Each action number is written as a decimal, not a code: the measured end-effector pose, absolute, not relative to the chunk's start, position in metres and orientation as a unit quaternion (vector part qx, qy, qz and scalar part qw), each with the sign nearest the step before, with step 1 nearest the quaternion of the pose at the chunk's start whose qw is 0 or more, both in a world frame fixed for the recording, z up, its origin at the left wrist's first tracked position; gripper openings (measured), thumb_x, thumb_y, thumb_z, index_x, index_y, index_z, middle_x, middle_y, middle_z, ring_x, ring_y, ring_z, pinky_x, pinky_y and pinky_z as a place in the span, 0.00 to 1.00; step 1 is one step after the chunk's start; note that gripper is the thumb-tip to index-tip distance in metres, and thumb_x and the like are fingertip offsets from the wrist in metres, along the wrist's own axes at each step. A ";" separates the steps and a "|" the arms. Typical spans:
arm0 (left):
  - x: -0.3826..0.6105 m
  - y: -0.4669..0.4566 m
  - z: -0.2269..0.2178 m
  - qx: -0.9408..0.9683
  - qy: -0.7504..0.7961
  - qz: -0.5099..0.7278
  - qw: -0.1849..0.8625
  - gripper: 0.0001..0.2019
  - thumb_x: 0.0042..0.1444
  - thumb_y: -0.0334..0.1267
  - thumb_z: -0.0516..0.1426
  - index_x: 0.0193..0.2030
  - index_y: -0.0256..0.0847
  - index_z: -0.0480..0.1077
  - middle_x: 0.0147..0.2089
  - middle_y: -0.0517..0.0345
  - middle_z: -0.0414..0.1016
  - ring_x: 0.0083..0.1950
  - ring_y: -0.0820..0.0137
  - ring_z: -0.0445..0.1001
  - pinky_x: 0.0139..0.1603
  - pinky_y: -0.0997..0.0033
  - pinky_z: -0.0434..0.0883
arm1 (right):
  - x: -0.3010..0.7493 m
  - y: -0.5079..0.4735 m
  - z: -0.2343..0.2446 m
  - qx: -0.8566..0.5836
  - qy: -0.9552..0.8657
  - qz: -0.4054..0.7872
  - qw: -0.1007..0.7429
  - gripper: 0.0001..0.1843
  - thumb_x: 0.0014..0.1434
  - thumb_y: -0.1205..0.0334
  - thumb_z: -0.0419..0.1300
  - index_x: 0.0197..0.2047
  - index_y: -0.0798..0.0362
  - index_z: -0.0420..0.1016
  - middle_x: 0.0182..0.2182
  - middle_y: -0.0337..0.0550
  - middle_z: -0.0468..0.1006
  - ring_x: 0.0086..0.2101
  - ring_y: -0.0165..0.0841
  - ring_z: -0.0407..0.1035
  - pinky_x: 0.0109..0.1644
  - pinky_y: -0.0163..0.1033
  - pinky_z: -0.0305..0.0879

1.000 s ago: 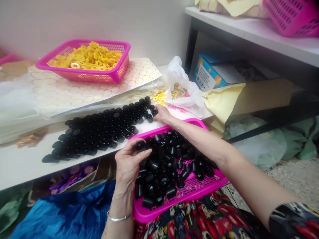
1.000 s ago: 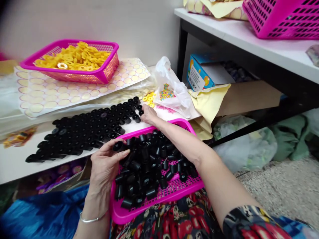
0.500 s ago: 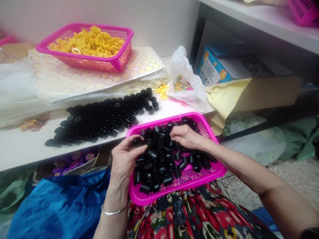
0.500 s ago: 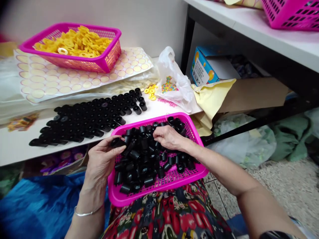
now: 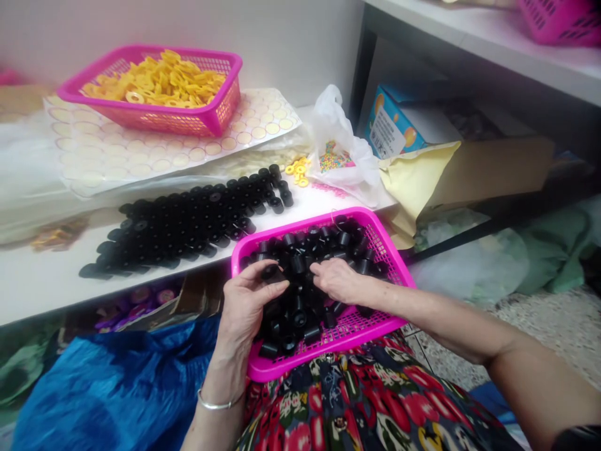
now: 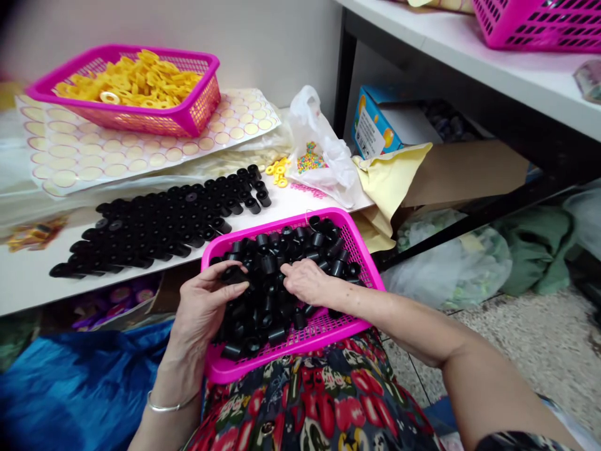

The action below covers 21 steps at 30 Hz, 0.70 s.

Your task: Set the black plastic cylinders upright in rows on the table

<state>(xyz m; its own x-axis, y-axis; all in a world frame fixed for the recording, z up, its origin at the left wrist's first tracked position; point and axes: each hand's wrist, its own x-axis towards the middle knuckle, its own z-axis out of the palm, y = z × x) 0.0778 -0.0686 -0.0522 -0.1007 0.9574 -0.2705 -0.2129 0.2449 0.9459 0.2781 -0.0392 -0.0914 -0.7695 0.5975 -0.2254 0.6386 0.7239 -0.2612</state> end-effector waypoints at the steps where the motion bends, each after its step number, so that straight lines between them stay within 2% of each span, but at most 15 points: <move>1: 0.077 -0.069 -0.051 0.345 0.541 0.509 0.574 0.22 0.30 0.27 0.70 0.38 0.37 0.77 0.34 0.57 0.79 0.34 0.72 0.75 0.35 0.77 0.74 | 0.284 -0.039 -0.088 0.329 0.927 -0.172 0.060 0.07 0.57 0.72 0.53 0.33 0.59 0.73 0.35 0.49 0.72 0.33 0.34 0.68 0.31 0.37 0.56; 3: 0.075 -0.071 -0.050 0.347 0.543 0.510 0.570 0.22 0.30 0.26 0.70 0.38 0.37 0.77 0.34 0.57 0.79 0.33 0.72 0.76 0.35 0.77 0.74 | 0.301 -0.042 -0.080 0.338 0.917 -0.209 0.020 0.06 0.59 0.68 0.54 0.37 0.57 0.73 0.37 0.46 0.72 0.34 0.32 0.67 0.33 0.36 0.59; 6: 0.072 -0.075 -0.051 0.358 0.542 0.499 0.574 0.23 0.31 0.27 0.70 0.39 0.37 0.77 0.35 0.56 0.79 0.34 0.71 0.76 0.36 0.76 0.74 | 0.329 -0.051 -0.071 0.402 0.860 -0.293 -0.113 0.09 0.61 0.64 0.54 0.44 0.54 0.71 0.40 0.44 0.71 0.37 0.32 0.67 0.40 0.37 0.62; 8: 0.072 -0.078 -0.052 0.369 0.543 0.482 0.581 0.25 0.31 0.27 0.70 0.42 0.37 0.76 0.37 0.55 0.79 0.36 0.69 0.76 0.37 0.75 0.75 | 0.343 -0.059 -0.070 0.447 0.808 -0.335 -0.186 0.09 0.61 0.65 0.55 0.44 0.53 0.71 0.39 0.44 0.71 0.38 0.33 0.67 0.42 0.39 0.62; 10: 0.075 -0.080 -0.053 0.385 0.544 0.468 0.580 0.25 0.31 0.27 0.70 0.42 0.37 0.76 0.38 0.53 0.79 0.39 0.67 0.76 0.39 0.73 0.75 | 0.349 -0.067 -0.071 0.476 0.764 -0.378 -0.219 0.07 0.60 0.65 0.56 0.42 0.53 0.72 0.37 0.42 0.71 0.36 0.32 0.67 0.41 0.38 0.63; 15: 0.088 -0.082 -0.052 0.416 0.532 0.450 0.584 0.20 0.31 0.27 0.69 0.37 0.37 0.77 0.37 0.54 0.78 0.40 0.69 0.75 0.41 0.74 0.73 | 0.332 -0.079 -0.072 0.456 0.727 -0.462 -0.224 0.05 0.59 0.66 0.57 0.37 0.54 0.74 0.34 0.40 0.72 0.35 0.31 0.68 0.40 0.37 0.63; 21: 0.088 -0.083 -0.049 0.408 0.538 0.458 0.578 0.20 0.30 0.27 0.70 0.35 0.37 0.77 0.38 0.54 0.77 0.40 0.68 0.74 0.41 0.73 0.71 | 0.305 -0.070 -0.076 0.440 0.784 -0.405 -0.168 0.09 0.57 0.70 0.55 0.41 0.54 0.73 0.37 0.42 0.72 0.37 0.31 0.68 0.42 0.36 0.62</move>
<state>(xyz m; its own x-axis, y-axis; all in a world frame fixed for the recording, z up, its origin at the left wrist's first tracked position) 0.0879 -0.0835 -0.0493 0.0001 0.9686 -0.2487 -0.0907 0.2476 0.9646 0.3048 -0.0702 -0.0759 -0.5568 0.8256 -0.0919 0.5530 0.2859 -0.7826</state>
